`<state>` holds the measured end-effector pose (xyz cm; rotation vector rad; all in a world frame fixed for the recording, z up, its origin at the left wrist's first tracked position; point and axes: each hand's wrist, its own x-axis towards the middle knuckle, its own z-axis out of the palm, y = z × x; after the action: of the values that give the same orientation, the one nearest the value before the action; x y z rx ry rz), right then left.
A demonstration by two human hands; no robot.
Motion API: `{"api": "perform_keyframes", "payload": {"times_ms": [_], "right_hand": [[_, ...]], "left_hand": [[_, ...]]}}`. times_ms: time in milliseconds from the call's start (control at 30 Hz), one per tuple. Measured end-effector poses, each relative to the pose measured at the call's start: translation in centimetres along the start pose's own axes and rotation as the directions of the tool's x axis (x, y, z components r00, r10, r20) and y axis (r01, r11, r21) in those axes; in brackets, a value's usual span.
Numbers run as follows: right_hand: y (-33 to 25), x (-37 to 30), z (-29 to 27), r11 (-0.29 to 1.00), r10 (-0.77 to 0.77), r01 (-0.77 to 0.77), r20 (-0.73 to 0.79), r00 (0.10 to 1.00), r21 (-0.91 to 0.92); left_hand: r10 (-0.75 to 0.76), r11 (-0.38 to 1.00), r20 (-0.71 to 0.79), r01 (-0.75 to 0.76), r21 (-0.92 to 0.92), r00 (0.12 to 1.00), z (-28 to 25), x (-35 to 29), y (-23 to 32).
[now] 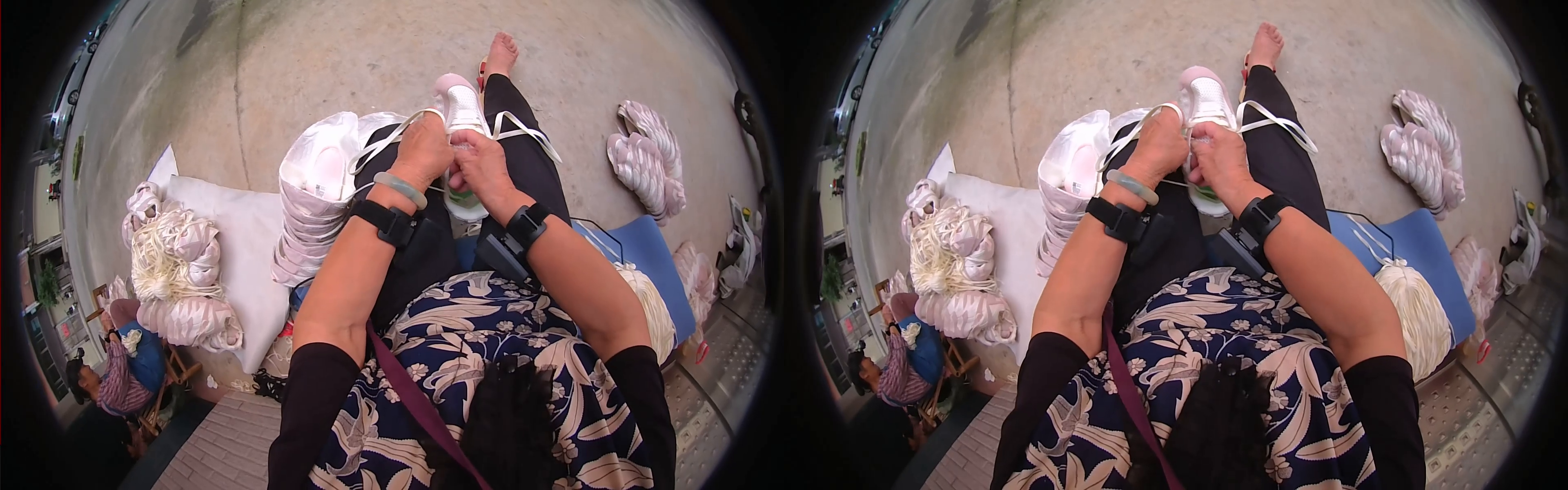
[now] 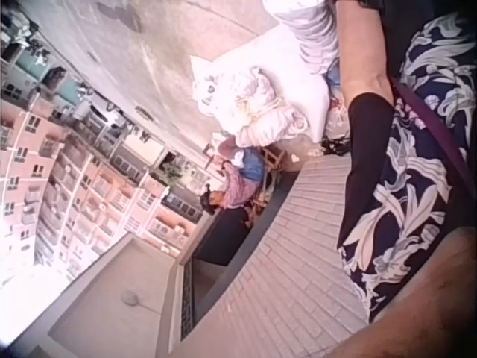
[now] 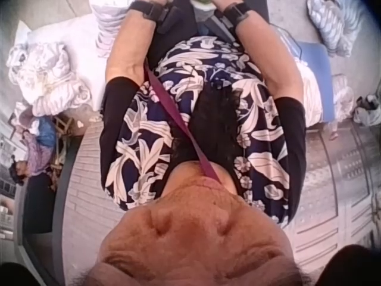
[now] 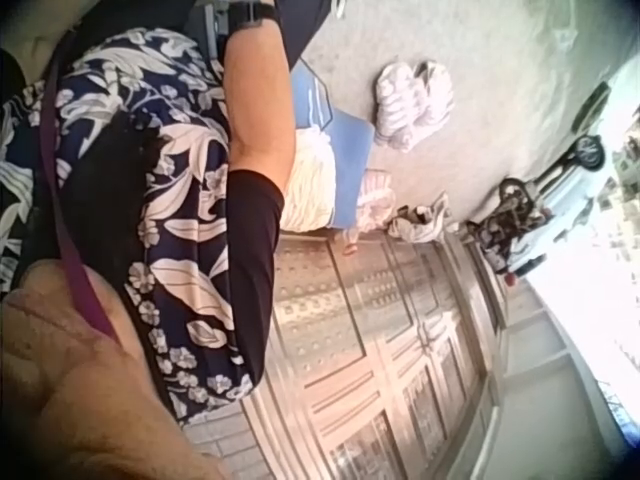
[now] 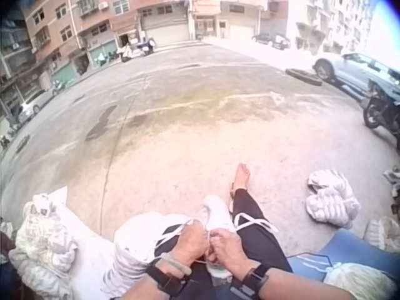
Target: Lacing several pairs of white and pink sneakers by hand.
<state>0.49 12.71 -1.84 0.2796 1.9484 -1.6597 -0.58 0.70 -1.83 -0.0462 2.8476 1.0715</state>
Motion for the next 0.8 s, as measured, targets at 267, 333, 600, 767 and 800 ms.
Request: {"api": "perform_keyframes", "payload": {"times_ms": [267,333,600,767,800], "right_hand": [[0.4,0.8,0.5,0.996,-0.050,0.048,-0.023,0.998,-0.077],[-0.3,0.5,0.7,0.965,-0.081,0.065,-0.054,0.995,-0.253],[-1.3,0.3,0.3,0.469,-0.325,0.201,0.044,0.945,-0.860],[-1.7,-0.2,-0.2,0.419,-0.321,0.202,0.064,0.945,-0.885],[-1.6,-0.1,-0.2,0.394,-0.335,0.224,0.088,0.938,-0.891]], "left_hand": [[0.027,1.000,0.037,-0.028,0.011,0.999,0.6,-0.4,-0.4],[-0.011,1.000,0.015,0.011,-0.007,1.000,0.6,-0.5,-0.4],[-0.031,0.994,-0.149,0.014,-0.113,0.988,1.5,-1.1,-1.0],[-0.099,0.956,-0.098,0.068,-0.284,0.990,3.0,-0.9,-2.6],[-0.098,0.957,-0.097,0.067,-0.283,0.991,2.9,-0.8,-2.5]]}}
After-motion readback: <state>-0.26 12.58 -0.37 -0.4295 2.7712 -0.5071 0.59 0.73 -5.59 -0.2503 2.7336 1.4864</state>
